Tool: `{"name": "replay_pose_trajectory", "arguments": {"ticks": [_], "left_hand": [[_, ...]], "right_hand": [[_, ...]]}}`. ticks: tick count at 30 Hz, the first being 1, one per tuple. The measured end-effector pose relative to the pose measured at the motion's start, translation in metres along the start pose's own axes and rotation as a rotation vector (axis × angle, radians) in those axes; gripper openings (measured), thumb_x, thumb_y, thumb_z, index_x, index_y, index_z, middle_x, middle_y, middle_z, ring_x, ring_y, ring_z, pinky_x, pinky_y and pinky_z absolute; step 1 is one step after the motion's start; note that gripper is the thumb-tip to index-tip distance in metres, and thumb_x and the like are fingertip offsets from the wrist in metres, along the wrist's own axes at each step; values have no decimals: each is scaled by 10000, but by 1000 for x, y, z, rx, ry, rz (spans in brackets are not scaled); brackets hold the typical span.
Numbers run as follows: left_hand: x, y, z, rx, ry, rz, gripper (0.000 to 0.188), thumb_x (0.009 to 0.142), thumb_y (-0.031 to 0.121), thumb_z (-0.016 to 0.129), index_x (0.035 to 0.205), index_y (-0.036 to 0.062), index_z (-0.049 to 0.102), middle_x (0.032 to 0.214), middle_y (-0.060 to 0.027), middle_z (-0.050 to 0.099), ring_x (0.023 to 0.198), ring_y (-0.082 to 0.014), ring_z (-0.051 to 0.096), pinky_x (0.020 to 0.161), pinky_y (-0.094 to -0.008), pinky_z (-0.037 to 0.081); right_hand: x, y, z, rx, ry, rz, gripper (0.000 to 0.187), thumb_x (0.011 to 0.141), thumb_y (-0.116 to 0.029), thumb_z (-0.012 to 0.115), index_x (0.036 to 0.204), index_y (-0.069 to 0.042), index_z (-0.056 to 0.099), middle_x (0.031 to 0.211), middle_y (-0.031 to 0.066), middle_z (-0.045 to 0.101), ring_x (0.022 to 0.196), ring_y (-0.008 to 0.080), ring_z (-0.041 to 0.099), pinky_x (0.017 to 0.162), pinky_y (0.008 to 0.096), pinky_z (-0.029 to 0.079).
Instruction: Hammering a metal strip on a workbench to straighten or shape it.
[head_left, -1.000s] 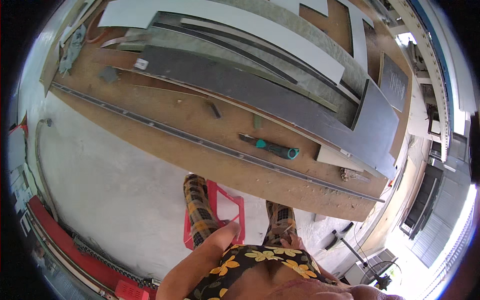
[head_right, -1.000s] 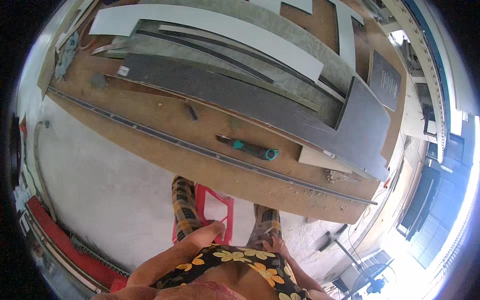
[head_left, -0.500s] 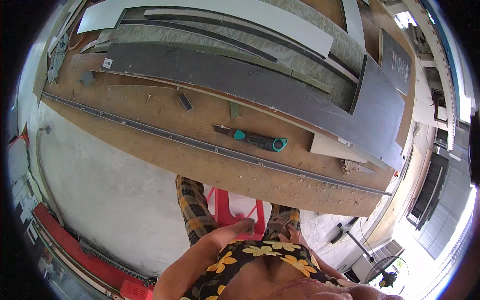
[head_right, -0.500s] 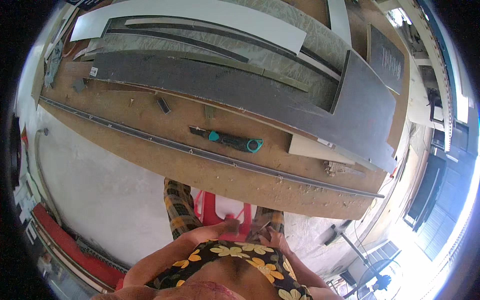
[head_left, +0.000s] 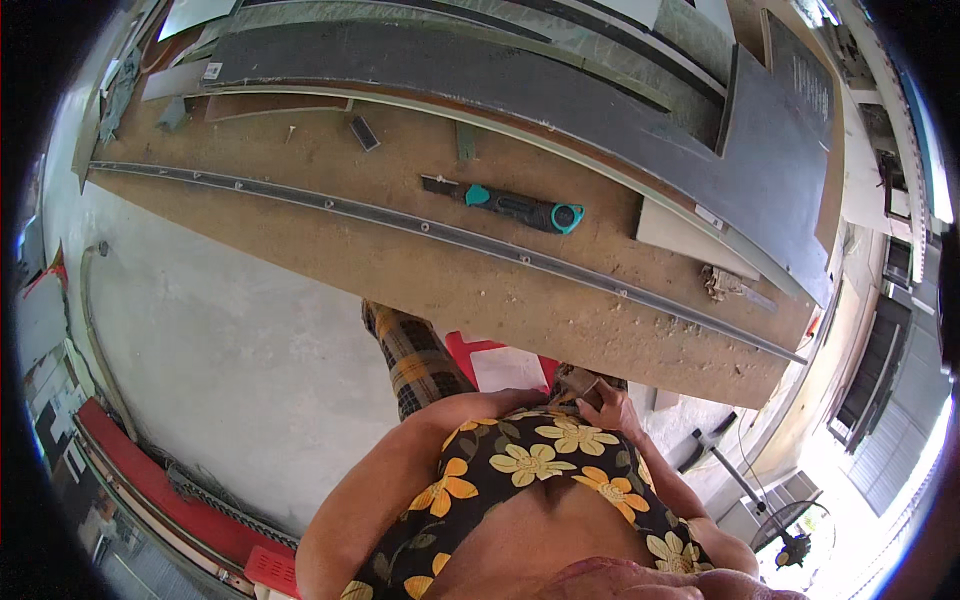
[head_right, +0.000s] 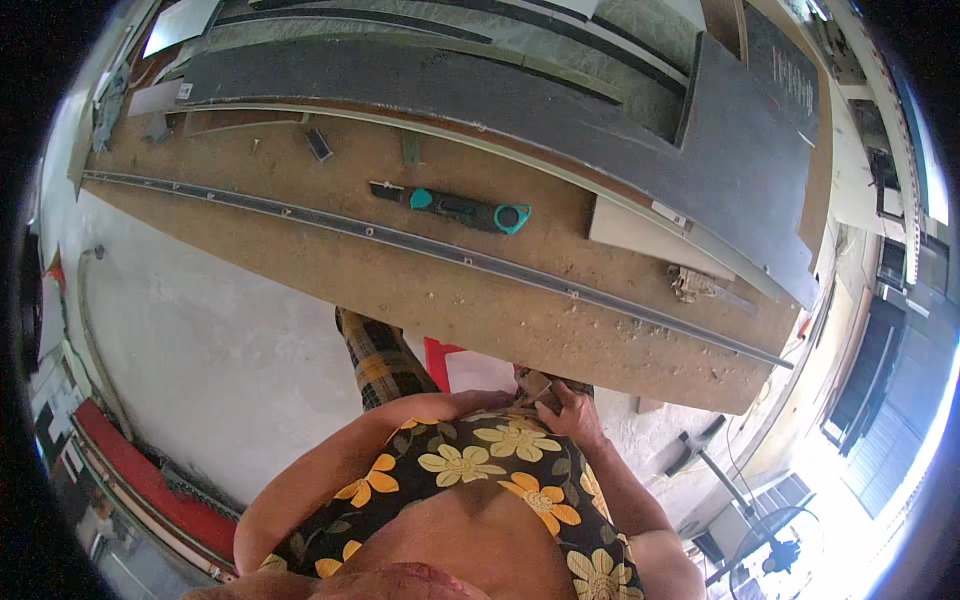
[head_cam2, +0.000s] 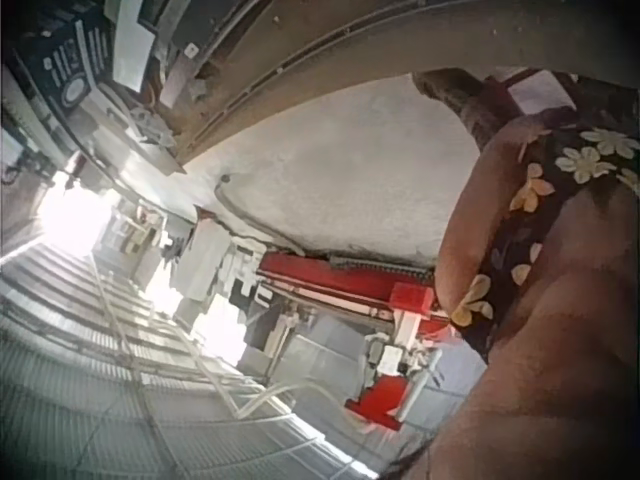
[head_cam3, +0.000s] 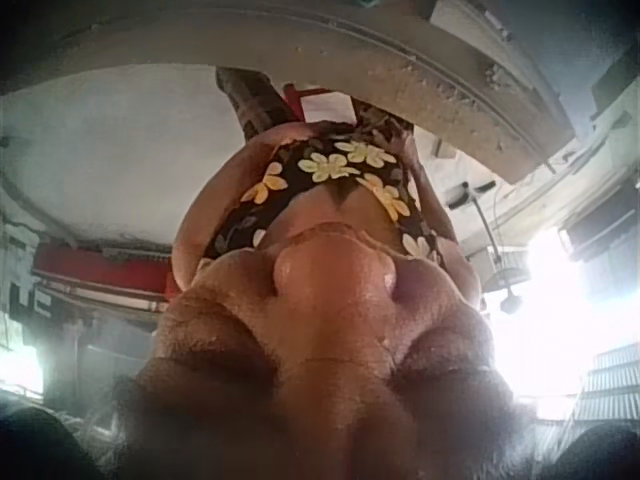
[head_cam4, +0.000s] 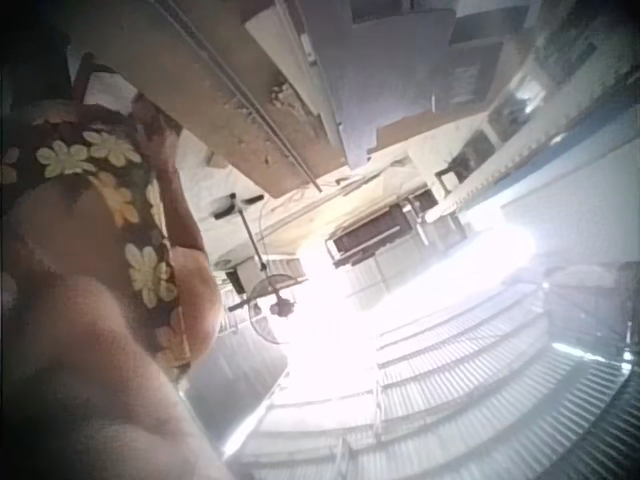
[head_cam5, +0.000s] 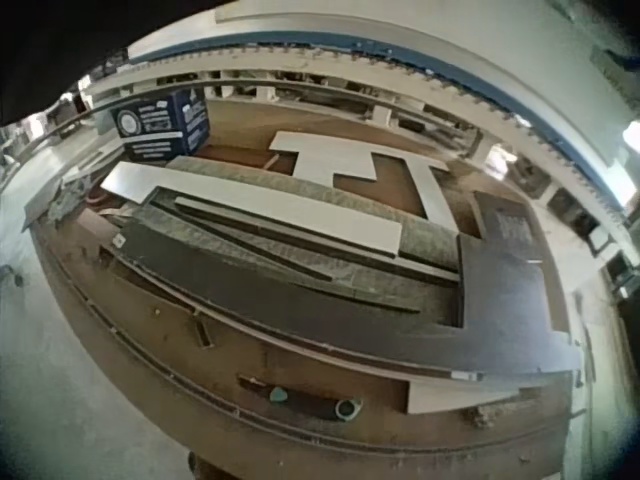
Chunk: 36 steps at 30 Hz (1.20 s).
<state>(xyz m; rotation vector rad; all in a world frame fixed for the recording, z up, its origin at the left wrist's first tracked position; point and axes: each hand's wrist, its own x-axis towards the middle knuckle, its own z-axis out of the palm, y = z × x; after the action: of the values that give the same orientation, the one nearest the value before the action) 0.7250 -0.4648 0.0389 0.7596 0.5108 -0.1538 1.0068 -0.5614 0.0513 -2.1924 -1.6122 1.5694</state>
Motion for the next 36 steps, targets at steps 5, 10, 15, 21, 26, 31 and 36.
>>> {"name": "replay_pose_trajectory", "arguments": {"ticks": [5, 10, 15, 21, 26, 31, 36], "left_hand": [[-23, 49, 33, -237, 73, -175, 420, 1017, 197, 365, 1385, 57, 510, 1402, -85, 531, 1257, -171, 512, 1081, -288, 364], [-22, 40, 77, -157, 154, -129, 407, 1011, 205, 390, 1361, 46, 527, 1361, -91, 559, 1214, -160, 540, 1050, -275, 394], [-15, 19, 120, -59, 277, -28, 407, 1003, 242, 440, 1345, 45, 542, 1322, -107, 586, 1144, -143, 581, 989, -253, 436], [139, -198, -49, 1231, 151, 80, 404, 815, 318, 677, 1114, 47, 693, 1084, -183, 690, 996, -313, 657, 890, -388, 494], [79, -77, 5, 1323, 456, -39, 334, 795, 296, 711, 1047, 76, 716, 967, -170, 712, 914, -329, 679, 786, -415, 529], [19, 3, 41, 1078, 922, 435, 213, 852, 222, 665, 908, 16, 671, 864, -147, 699, 837, -291, 684, 720, -384, 512], [38, 55, 20, 1302, 1189, 716, 183, 892, 165, 612, 1018, 37, 650, 1031, -143, 643, 920, -311, 656, 745, -412, 533]], "right_hand": [[-9, 8, 11, 61, 116, -80, 451, 807, -313, 693, 1154, -38, 603, 852, 247, 676, 842, 413, 673, 710, 456, 539], [-32, 29, 24, -16, 230, -92, 466, 816, -352, 671, 1189, -84, 596, 840, 227, 687, 851, 403, 675, 731, 471, 537], [-54, 45, 33, 55, 283, -173, 450, 808, -354, 670, 1179, -109, 604, 844, 216, 682, 838, 411, 663, 734, 470, 527], [-70, 47, 47, 95, 371, -277, 476, 806, -351, 689, 1173, -58, 611, 921, 247, 675, 889, 425, 651, 763, 453, 526], [-68, 75, 67, 78, 485, -409, 480, 801, -364, 676, 1184, -84, 603, 950, 242, 672, 927, 435, 635, 793, 479, 516], [-67, 76, 69, 106, 477, -404, 424, 794, -242, 709, 1131, -5, 610, 907, 244, 657, 843, 418, 639, 740, 437, 504], [-53, 89, 76, 241, 451, -363, 463, 817, -222, 708, 1193, 22, 594, 937, 214, 692, 860, 330, 679, 727, 409, 516]]}}
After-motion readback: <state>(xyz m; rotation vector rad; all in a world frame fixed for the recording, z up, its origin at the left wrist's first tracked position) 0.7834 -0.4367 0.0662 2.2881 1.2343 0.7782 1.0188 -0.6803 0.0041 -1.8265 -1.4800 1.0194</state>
